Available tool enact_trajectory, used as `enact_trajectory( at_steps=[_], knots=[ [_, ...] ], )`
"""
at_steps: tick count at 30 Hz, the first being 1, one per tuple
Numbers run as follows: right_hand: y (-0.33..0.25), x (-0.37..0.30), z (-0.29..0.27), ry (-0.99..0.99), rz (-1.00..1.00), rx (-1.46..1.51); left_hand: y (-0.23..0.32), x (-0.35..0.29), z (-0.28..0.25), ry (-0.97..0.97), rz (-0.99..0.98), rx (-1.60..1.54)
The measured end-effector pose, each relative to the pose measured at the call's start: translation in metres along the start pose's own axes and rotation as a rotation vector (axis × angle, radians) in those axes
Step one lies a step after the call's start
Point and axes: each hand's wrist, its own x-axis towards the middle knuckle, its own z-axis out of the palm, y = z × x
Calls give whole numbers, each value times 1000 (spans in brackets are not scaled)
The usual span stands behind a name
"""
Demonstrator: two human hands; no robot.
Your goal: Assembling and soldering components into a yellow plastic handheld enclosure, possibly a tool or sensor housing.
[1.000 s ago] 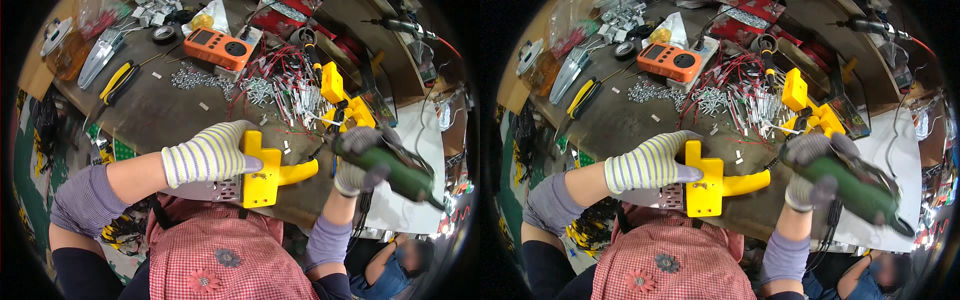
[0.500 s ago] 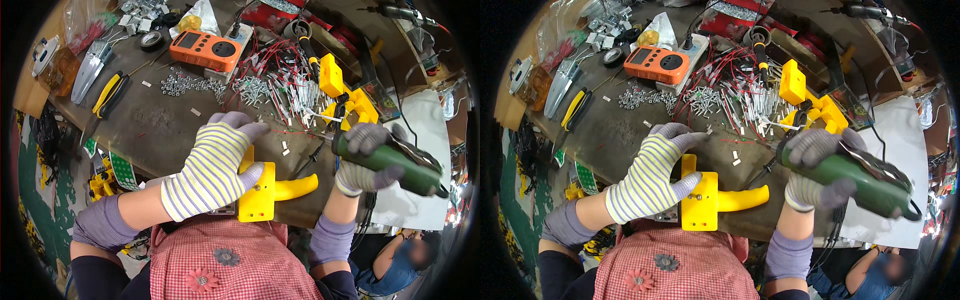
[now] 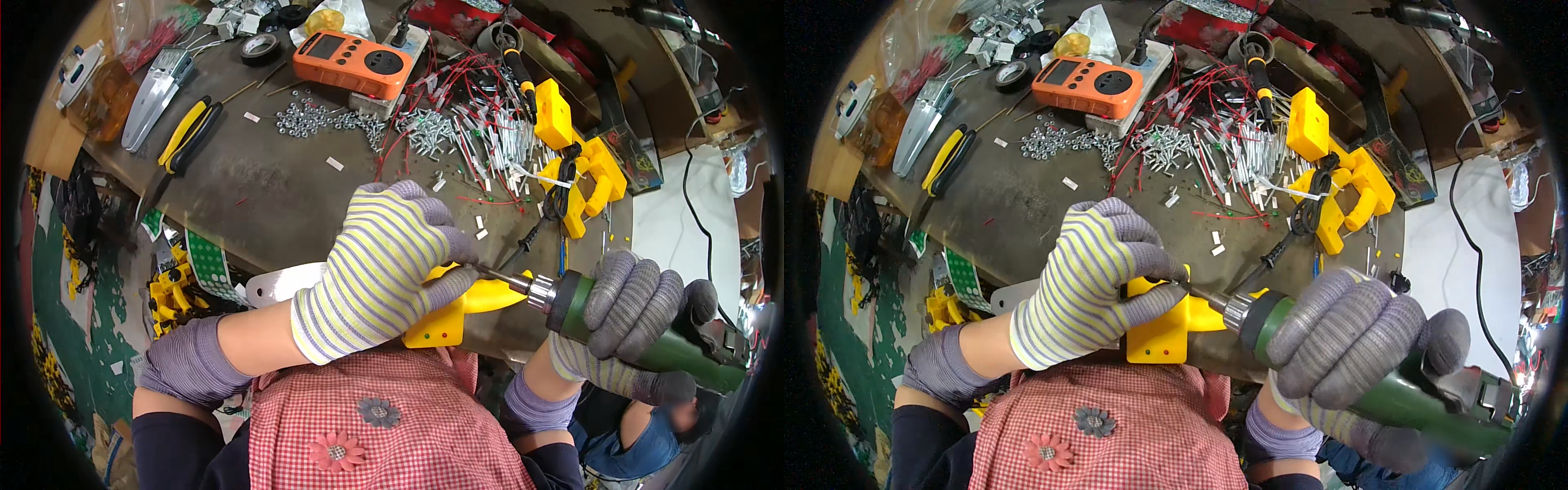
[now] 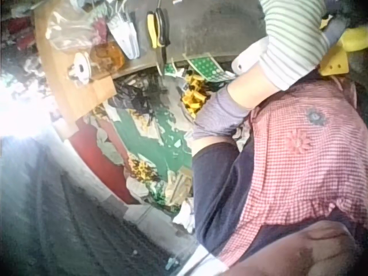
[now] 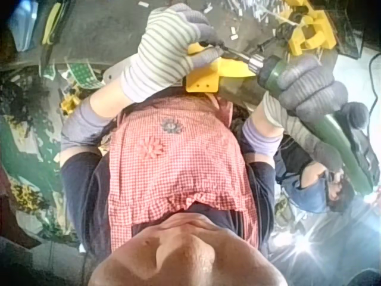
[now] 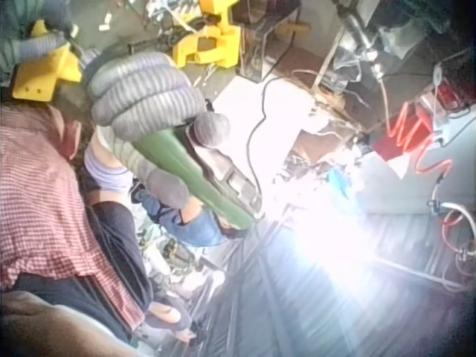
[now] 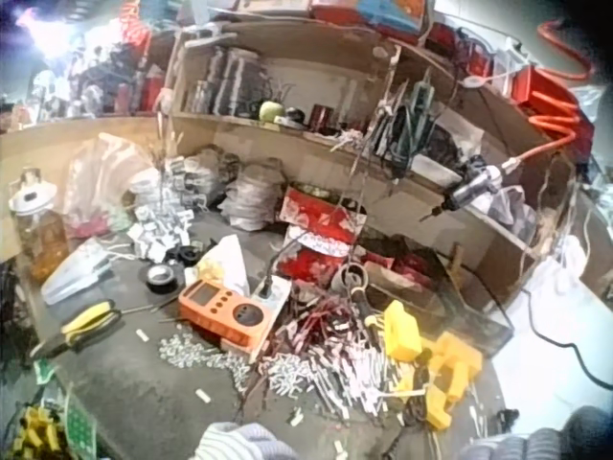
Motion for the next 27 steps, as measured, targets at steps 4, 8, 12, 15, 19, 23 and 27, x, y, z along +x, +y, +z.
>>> enact_trajectory(
  at_steps=[4,8,12,15,19,23,27],
  knots=[
    [-4,-4,5,42,-37,-32,6,-4,-5,13,62,178],
    [-1,-7,23,218,-39,-162,8,-5,-4,3,88,280],
    [6,11,7,-232,66,6,5,-10,-2,18,125,361],
    [15,14,6,-371,58,85,4,-13,-4,-39,177,432],
    [10,7,11,-308,152,82,4,-19,-18,-79,53,295],
    [5,-10,15,-78,231,-51,-12,-42,-33,-249,-7,251],
    [11,-4,25,-74,333,-144,-17,-49,-27,-305,-4,304]
  ],
)
